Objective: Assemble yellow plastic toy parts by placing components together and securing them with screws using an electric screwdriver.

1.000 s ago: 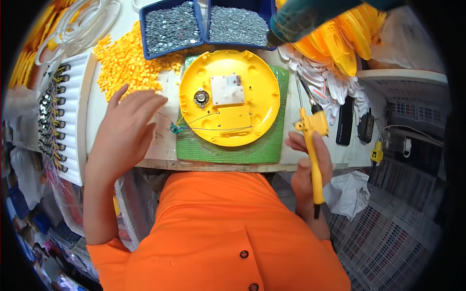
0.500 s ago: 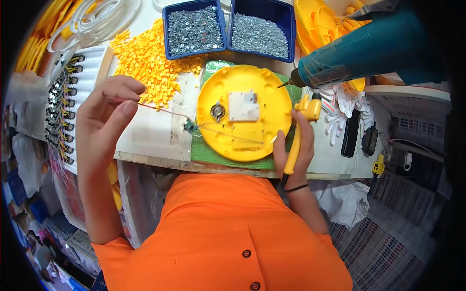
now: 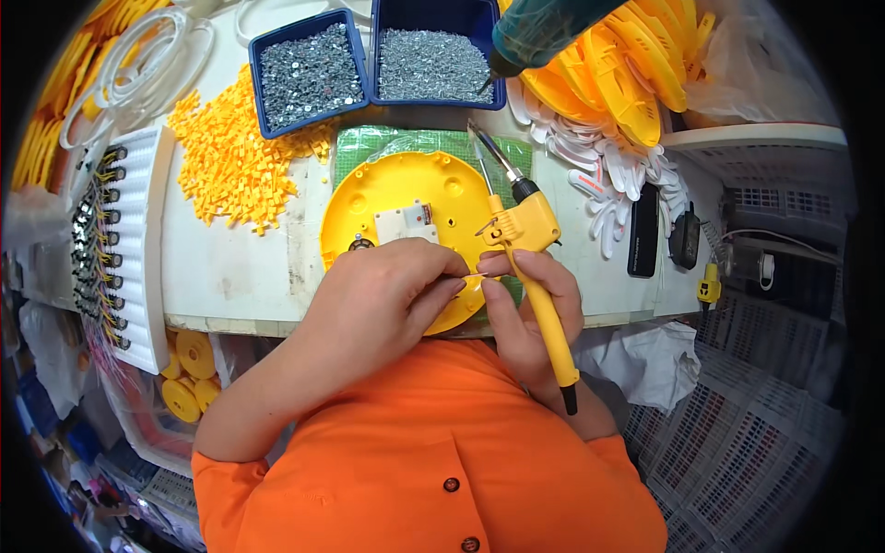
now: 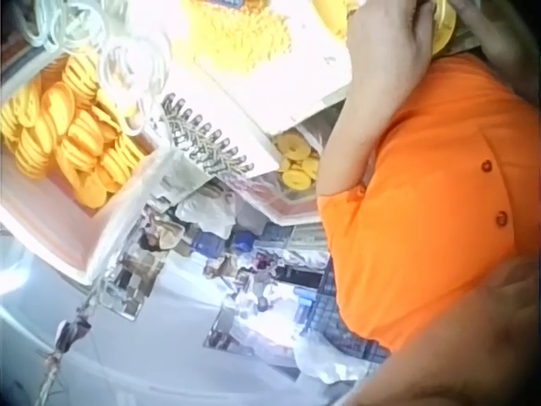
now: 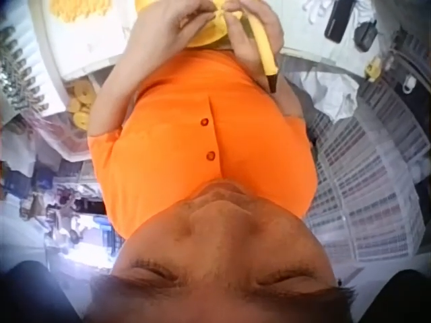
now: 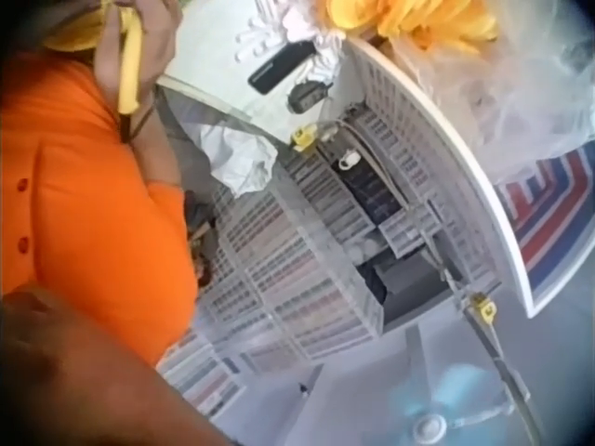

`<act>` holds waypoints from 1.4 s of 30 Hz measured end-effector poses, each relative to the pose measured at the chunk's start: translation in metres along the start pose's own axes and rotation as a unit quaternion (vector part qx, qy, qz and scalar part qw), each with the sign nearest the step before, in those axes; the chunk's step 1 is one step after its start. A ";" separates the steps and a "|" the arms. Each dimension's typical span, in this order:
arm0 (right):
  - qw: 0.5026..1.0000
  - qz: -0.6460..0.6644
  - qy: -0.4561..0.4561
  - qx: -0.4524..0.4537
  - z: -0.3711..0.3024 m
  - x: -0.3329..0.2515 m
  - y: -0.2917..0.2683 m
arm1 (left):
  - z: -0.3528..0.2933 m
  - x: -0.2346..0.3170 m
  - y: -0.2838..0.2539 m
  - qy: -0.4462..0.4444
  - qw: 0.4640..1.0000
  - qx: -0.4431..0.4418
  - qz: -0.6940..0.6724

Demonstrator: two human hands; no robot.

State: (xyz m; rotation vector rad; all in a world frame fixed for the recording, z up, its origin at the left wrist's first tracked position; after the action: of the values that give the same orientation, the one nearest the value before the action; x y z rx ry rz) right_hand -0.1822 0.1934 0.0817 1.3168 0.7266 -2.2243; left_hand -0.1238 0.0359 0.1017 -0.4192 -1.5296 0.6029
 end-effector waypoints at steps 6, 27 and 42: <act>0.999 0.021 0.024 -0.001 0.000 0.005 0.002 | -0.004 -0.005 0.001 -0.005 1.000 0.010 -0.009; 0.993 -0.098 0.004 -0.069 -0.001 -0.018 -0.030 | 0.005 -0.038 -0.035 -0.099 0.991 0.089 -0.030; 0.989 0.009 0.145 0.042 -0.003 -0.002 -0.040 | 0.017 -0.054 -0.013 -0.041 0.981 0.115 0.151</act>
State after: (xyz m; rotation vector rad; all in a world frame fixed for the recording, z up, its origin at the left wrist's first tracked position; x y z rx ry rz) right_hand -0.2037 0.2257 0.0906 1.7054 0.7233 -2.0930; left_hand -0.1362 -0.0091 0.0670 -0.4575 -1.4638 1.0349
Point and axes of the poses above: each hand's wrist, its own z-axis towards the middle knuckle, its own y-axis out of the palm, x = y × z, the point moved 7 cm from there along z, towards the middle knuckle, and after that the axes turned 9 degrees about z, right-handed, at the moved point
